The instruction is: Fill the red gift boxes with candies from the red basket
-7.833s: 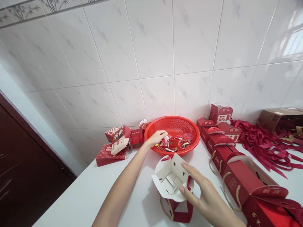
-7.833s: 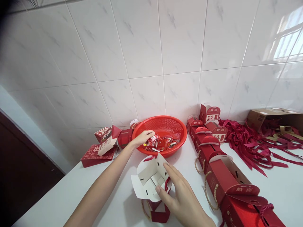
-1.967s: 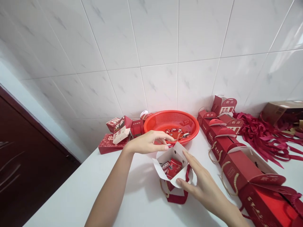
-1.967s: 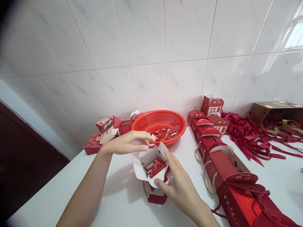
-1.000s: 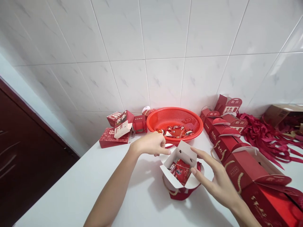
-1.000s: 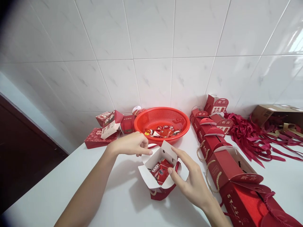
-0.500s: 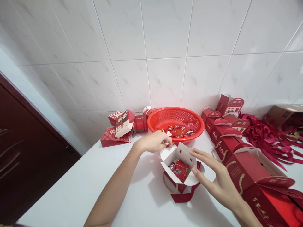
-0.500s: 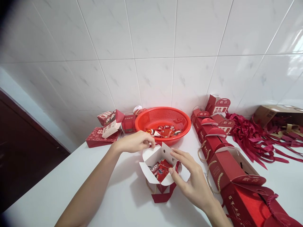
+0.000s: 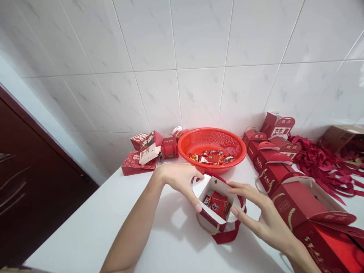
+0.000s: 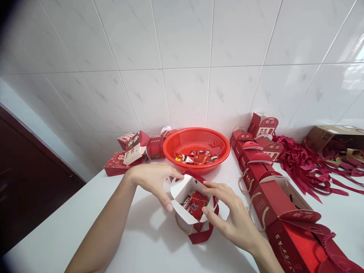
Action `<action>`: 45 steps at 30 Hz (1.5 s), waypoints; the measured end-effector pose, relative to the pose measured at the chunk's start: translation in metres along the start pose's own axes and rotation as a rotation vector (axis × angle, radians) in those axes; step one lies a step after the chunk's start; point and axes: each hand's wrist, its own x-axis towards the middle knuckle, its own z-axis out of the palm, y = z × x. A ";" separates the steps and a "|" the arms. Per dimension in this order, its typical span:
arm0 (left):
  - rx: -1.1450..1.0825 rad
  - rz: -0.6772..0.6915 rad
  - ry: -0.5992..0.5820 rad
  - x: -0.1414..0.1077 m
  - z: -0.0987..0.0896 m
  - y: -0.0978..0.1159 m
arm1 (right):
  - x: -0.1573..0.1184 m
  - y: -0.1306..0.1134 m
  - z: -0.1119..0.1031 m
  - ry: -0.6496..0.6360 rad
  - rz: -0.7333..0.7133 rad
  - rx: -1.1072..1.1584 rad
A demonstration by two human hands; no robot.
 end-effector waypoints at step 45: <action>0.086 0.051 -0.255 0.017 0.021 0.020 | 0.001 0.005 -0.013 -0.009 0.036 0.029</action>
